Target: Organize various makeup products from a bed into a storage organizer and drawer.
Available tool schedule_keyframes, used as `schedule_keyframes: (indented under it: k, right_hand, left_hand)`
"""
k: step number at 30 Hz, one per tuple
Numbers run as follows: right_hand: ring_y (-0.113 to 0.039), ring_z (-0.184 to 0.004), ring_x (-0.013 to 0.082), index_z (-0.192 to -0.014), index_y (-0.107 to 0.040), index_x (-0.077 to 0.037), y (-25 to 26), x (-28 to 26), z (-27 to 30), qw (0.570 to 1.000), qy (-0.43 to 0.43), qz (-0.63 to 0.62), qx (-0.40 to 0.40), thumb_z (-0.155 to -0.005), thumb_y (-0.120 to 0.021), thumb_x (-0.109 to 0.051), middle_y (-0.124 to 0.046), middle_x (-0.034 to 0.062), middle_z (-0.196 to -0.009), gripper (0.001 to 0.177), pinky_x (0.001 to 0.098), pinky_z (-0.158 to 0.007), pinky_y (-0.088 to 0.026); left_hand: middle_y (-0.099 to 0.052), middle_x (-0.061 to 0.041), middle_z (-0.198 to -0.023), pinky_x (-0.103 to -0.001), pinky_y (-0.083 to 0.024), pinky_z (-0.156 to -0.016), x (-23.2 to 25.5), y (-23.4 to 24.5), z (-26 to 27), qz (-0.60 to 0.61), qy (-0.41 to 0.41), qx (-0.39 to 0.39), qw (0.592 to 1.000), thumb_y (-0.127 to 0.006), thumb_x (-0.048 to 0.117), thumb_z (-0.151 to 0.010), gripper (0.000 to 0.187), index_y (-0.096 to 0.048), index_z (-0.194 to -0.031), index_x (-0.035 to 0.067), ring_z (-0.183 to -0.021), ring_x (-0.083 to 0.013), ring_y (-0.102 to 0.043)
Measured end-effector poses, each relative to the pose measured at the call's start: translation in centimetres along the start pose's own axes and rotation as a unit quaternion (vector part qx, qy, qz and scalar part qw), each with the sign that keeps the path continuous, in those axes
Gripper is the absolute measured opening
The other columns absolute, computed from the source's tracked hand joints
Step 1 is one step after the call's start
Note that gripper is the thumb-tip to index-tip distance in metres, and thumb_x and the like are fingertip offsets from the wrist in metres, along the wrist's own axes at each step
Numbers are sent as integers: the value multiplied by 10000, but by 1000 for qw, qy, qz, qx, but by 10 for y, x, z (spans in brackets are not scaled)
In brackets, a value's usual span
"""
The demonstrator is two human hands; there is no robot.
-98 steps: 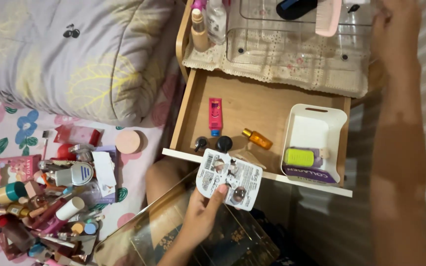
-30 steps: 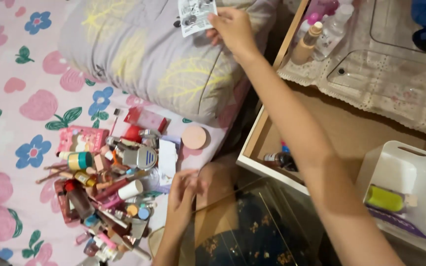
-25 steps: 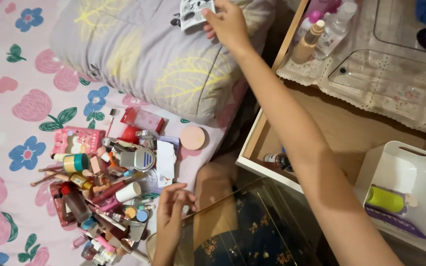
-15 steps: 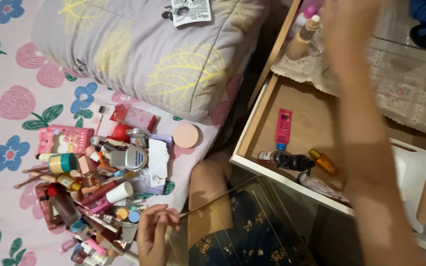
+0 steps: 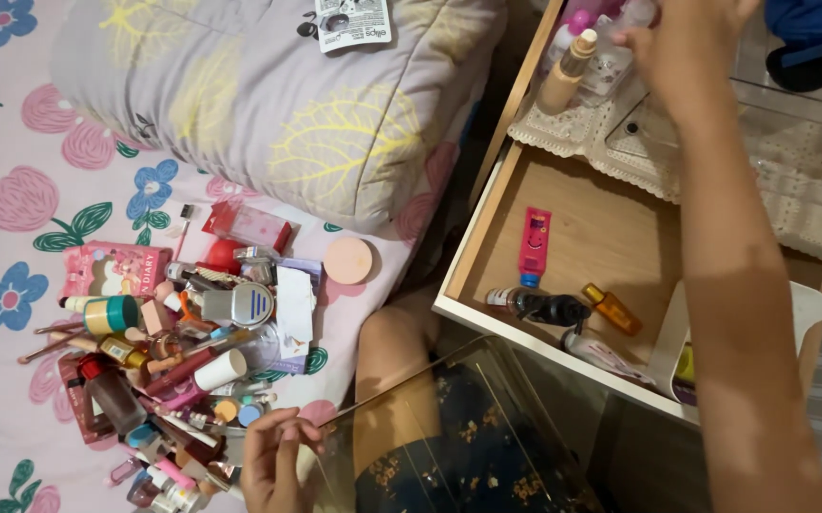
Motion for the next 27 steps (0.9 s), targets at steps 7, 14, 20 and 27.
schedule_keyframes:
  k: [7,14,20,27]
  right_hand:
    - [-613,-1109,332,-1058,-670,-62,-11,23,14,990,-96,-67,-81,-883,-810,-199,-692,81,-957,263,551,-1045,-326]
    - [-572,-1149,341,-1309,-654,-29,80,-7,55,994,-45,29,-96,-948,-865,-310,-643,154,-1191,504,463,-974,-414]
    - [-547,-1233,308,-1407,-560,54,42,10,91,989,44,119,-73,-975,-801,-365,-611,204,-1365,648,434,-1040,-443]
    - [-540,-1327,399,-1488,-471,52,140,33,104,966,-254,40,-15,-930,-718,-7,-542,246,-1435,614,518,-1122,-424]
  left_hand:
    - [-667,-173,-854,-328,-538,-671,-15,3,-5,-7,-29,-25,999,-489,-12,-1015,217,-578,-1208,-57,-727,-201,-626]
    - [-673,-171,-806,-329,-557,-662,-38,21,-18,-69,-35,-63,995,-488,3,-1029,204,-583,-1204,-41,-676,-201,-634]
    - [-691,-155,-816,-312,-555,-673,-30,-19,-18,-79,-40,-100,991,-492,50,-1038,203,-582,-1203,-26,-673,-186,-635]
    - [-728,-146,-818,-327,-591,-720,-74,-10,-29,-151,-37,-192,969,-508,107,-1025,295,-576,-1282,-21,-685,-177,-681]
Point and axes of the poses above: each hand's wrist, its own z-axis away from the middle knuckle, its own y-axis out of the back of the hand, x = y × z, the point moved 7 cm from there along -z, towards the middle knuckle
